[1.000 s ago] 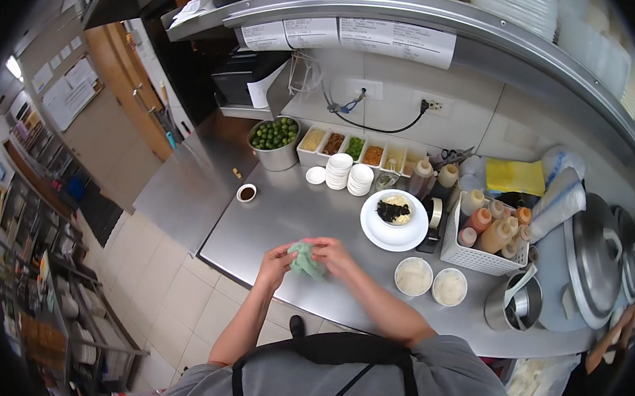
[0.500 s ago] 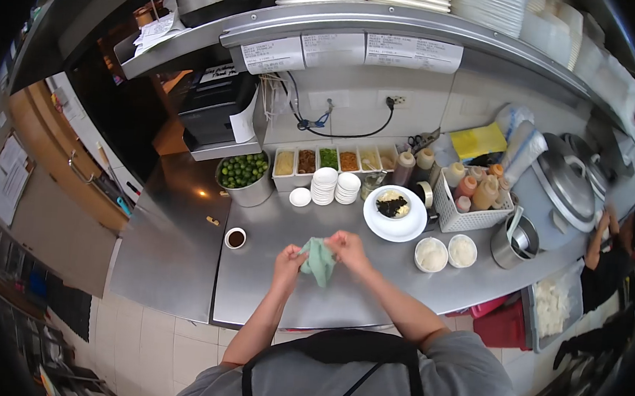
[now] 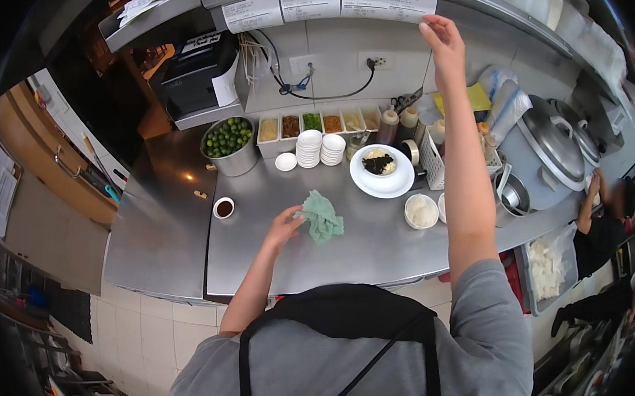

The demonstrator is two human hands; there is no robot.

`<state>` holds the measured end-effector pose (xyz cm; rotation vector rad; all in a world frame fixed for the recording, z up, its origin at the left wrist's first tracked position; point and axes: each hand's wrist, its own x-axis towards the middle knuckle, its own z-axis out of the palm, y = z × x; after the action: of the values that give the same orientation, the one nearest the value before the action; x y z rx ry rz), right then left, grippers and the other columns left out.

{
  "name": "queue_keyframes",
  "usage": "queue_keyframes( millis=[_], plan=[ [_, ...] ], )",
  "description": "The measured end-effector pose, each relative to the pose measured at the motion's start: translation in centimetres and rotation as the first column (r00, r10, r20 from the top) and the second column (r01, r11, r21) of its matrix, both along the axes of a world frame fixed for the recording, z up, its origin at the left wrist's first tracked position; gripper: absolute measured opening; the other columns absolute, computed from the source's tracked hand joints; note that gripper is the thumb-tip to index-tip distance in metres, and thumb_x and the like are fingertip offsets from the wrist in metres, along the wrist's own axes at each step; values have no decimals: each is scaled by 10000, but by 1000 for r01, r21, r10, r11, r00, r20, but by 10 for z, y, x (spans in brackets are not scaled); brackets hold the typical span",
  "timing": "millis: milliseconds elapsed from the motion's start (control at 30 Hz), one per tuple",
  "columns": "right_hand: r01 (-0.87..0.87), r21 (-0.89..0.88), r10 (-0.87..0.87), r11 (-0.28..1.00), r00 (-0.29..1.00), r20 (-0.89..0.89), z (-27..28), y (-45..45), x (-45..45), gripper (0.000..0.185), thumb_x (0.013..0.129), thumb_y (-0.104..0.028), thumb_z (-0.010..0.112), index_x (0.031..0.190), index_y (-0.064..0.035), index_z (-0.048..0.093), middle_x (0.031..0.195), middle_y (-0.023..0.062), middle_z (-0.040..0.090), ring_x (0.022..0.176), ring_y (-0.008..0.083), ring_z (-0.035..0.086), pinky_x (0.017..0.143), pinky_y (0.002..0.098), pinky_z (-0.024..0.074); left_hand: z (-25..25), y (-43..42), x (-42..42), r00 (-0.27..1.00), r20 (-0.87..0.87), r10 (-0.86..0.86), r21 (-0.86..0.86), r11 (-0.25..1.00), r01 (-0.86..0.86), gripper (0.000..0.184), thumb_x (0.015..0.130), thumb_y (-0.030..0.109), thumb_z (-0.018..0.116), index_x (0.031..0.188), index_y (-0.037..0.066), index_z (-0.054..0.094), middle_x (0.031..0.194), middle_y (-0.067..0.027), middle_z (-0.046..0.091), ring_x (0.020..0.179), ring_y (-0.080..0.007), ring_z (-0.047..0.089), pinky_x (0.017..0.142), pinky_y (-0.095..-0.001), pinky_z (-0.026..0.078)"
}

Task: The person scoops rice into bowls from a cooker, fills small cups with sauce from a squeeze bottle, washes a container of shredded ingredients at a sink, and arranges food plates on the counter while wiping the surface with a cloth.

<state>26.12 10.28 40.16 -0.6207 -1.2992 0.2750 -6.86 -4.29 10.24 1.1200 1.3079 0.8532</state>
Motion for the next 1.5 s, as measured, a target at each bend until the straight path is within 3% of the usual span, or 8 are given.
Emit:
queue_keyframes(
  millis=[200, 267, 433, 633, 1000, 1167, 1267, 1500],
  plan=[
    [60, -24, -61, 998, 998, -8, -1, -17, 4, 182, 789, -17, 585, 970, -10, 597, 948, 49, 588, 815, 109, 538, 726, 217, 419, -4, -11, 2, 997, 73, -23, -27, 999, 25, 339, 853, 256, 555, 1141, 80, 525, 1127, -53, 502, 1080, -169, 447, 838, -343, 415],
    [-267, -121, 216, 956, 920, -326, -14, -29, -4, 267, 771, 13, 553, 1033, -5, 601, 1016, 88, 595, 860, 139, 556, 757, 257, 438, -8, -15, -2, 997, 65, -34, -34, 999, 36, 342, 853, 255, 554, 1140, 72, 524, 1118, -55, 508, 1066, -172, 457, 831, -340, 421],
    [-470, -53, 387, 881, 780, -492, -35, -33, -30, 278, 777, 44, 514, 1036, 6, 605, 1038, 91, 584, 888, 156, 549, 787, 260, 428, -19, -21, -10, 998, 56, -35, -44, 998, 38, 350, 849, 262, 558, 1136, 64, 525, 1084, -58, 524, 1007, -180, 493, 803, -330, 440],
    [168, 105, -161, 980, 984, -71, -6, -9, -30, 252, 786, 34, 537, 1013, -21, 631, 996, 24, 533, 837, 92, 487, 747, 205, 389, -66, -25, -28, 994, 108, 34, -213, 977, -10, 343, 852, 259, 558, 1127, 56, 522, 1068, -73, 540, 956, -179, 530, 780, -322, 464],
    [159, 186, -145, 970, 986, -87, 2, 2, -31, 243, 790, 28, 545, 1003, -39, 640, 981, 11, 529, 794, 70, 486, 718, 186, 399, -89, -31, -48, 876, 425, 226, -272, 955, -114, 305, 902, 175, 451, 1145, -8, 421, 1092, -175, 538, 1023, -259, 547, 846, -386, 475],
    [228, 219, -208, 949, 972, -111, 5, 1, -31, 215, 751, 7, 570, 932, -66, 660, 898, 80, 595, 820, 172, 558, 725, 235, 439, -86, -31, -49, 869, 441, 224, -278, 955, -105, 307, 909, 173, 436, 1146, -22, 411, 1091, -188, 536, 1020, -270, 551, 832, -388, 487],
    [241, 232, -234, 942, 970, -58, 5, 0, -29, 211, 811, -36, 564, 1003, -68, 646, 943, 26, 558, 780, 70, 499, 703, 189, 405, -86, -31, -49, 865, 448, 226, -277, 955, -107, 302, 911, 172, 432, 1139, -25, 414, 1090, -190, 537, 1015, -274, 555, 826, -388, 492],
    [374, 277, -349, 885, 927, -138, -11, -4, -26, 192, 824, -73, 568, 1002, -79, 638, 908, 21, 549, 773, 73, 491, 699, 193, 400, -86, -31, -48, 871, 437, 225, -276, 955, -108, 295, 922, 178, 393, 1144, -16, 407, 1099, -186, 536, 1023, -275, 548, 851, -392, 476]
  ],
)
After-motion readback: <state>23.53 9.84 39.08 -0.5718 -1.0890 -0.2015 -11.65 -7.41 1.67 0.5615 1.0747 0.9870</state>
